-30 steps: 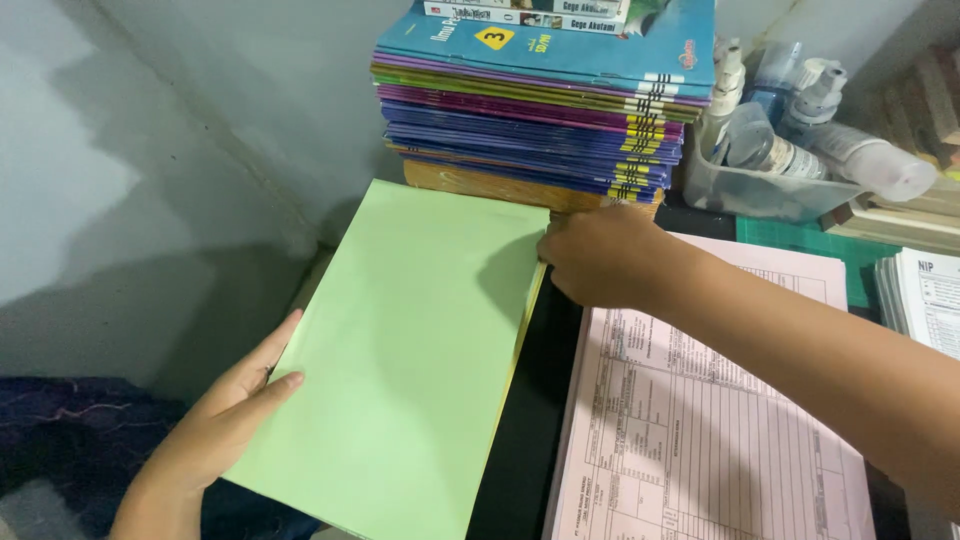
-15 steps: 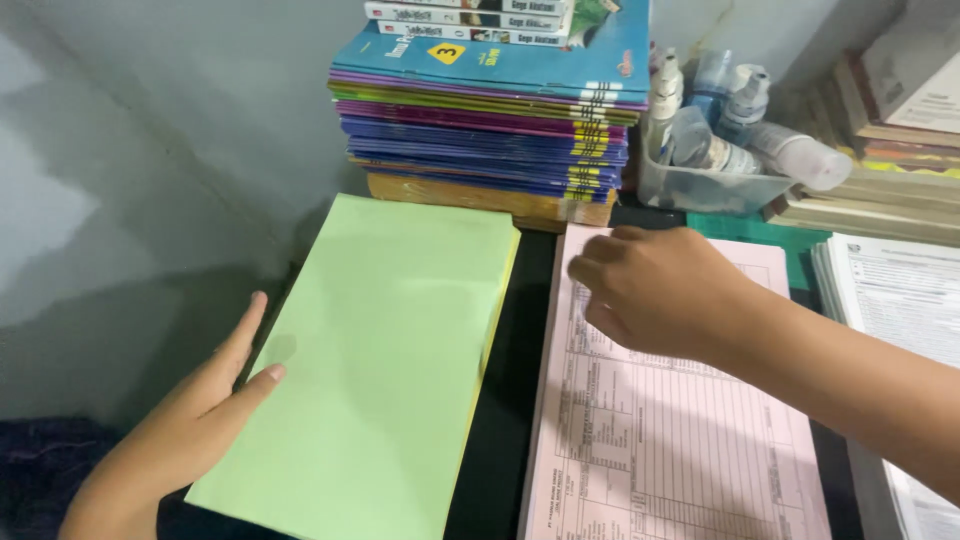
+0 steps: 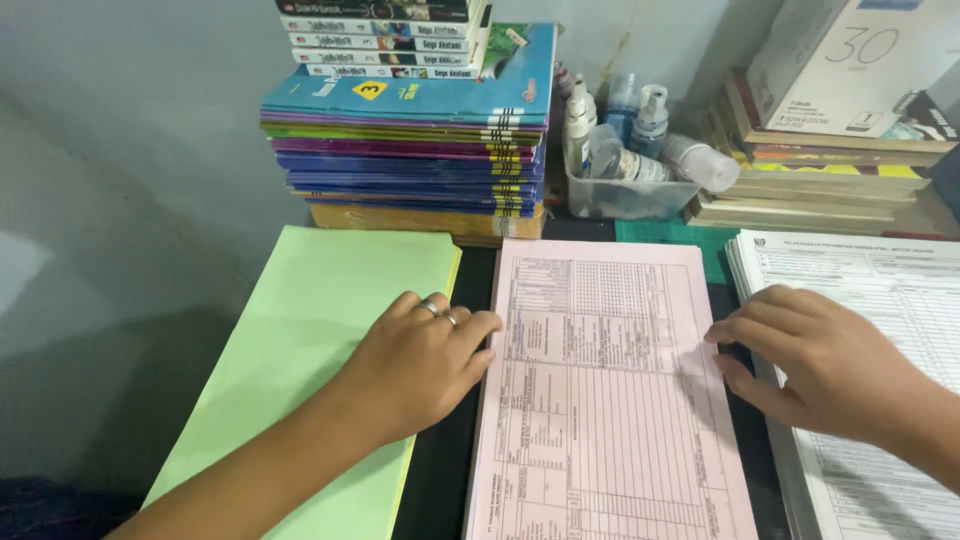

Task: Sorting and verifying information on various printed forms and documents on a desk

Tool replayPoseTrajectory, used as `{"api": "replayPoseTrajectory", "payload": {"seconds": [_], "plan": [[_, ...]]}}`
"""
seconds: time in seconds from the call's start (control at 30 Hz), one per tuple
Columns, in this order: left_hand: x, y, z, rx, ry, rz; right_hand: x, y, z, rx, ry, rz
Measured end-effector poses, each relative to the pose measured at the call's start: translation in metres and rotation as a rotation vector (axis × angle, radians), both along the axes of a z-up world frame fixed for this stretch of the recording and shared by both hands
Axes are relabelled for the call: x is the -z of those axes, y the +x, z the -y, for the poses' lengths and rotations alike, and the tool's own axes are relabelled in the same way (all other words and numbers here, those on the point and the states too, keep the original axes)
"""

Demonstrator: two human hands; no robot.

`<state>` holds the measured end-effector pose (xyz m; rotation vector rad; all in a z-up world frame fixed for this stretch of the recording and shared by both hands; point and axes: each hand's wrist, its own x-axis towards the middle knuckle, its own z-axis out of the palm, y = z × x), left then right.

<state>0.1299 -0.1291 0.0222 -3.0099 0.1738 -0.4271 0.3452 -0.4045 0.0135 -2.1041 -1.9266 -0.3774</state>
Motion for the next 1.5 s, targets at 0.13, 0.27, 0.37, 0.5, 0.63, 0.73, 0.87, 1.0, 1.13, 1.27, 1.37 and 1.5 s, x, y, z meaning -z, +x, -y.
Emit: {"api": "replayPoseTrajectory", "payload": {"seconds": [0.13, 0.27, 0.37, 0.5, 0.63, 0.73, 0.87, 1.0, 1.13, 1.27, 1.37, 1.5], "plan": [[0.036, 0.014, 0.000, -0.074, 0.157, 0.050, 0.014, -0.001, 0.001, -0.038, -0.003, -0.047], [0.045, 0.015, -0.005, -0.062, 0.067, -0.009, 0.022, 0.003, 0.006, -0.024, -0.029, -0.004], [0.048, 0.015, -0.007, -0.057, 0.027, -0.023, 0.016, -0.001, 0.003, -0.014, -0.040, 0.142], [0.042, 0.015, -0.005, -0.086, 0.014, -0.021, 0.009, -0.001, -0.002, 0.039, -0.132, 0.101], [0.041, 0.012, -0.001, -0.121, 0.016, -0.050, 0.014, 0.010, 0.002, 0.130, -0.395, 0.055], [0.043, 0.013, -0.001, -0.129, -0.014, -0.106, 0.021, 0.014, 0.002, 0.148, -0.463, 0.105], [0.046, 0.013, -0.001, -0.130, 0.001, -0.122, 0.020, 0.018, -0.004, 0.104, -0.393, 0.224], [0.052, 0.014, -0.003, -0.117, 0.042, -0.080, 0.018, 0.020, -0.008, 0.119, -0.395, 0.154], [0.052, 0.015, -0.004, -0.111, 0.028, -0.077, 0.015, 0.019, -0.006, 0.111, -0.391, 0.165], [0.053, 0.014, -0.004, -0.111, 0.024, -0.078, 0.013, 0.015, 0.001, 0.122, -0.378, 0.103], [0.042, 0.014, -0.003, -0.114, -0.011, -0.026, 0.000, 0.002, 0.017, 0.110, -0.298, 0.134], [0.031, 0.014, -0.004, -0.143, 0.004, 0.076, 0.003, -0.005, 0.074, 0.274, -0.242, 0.120]]}}
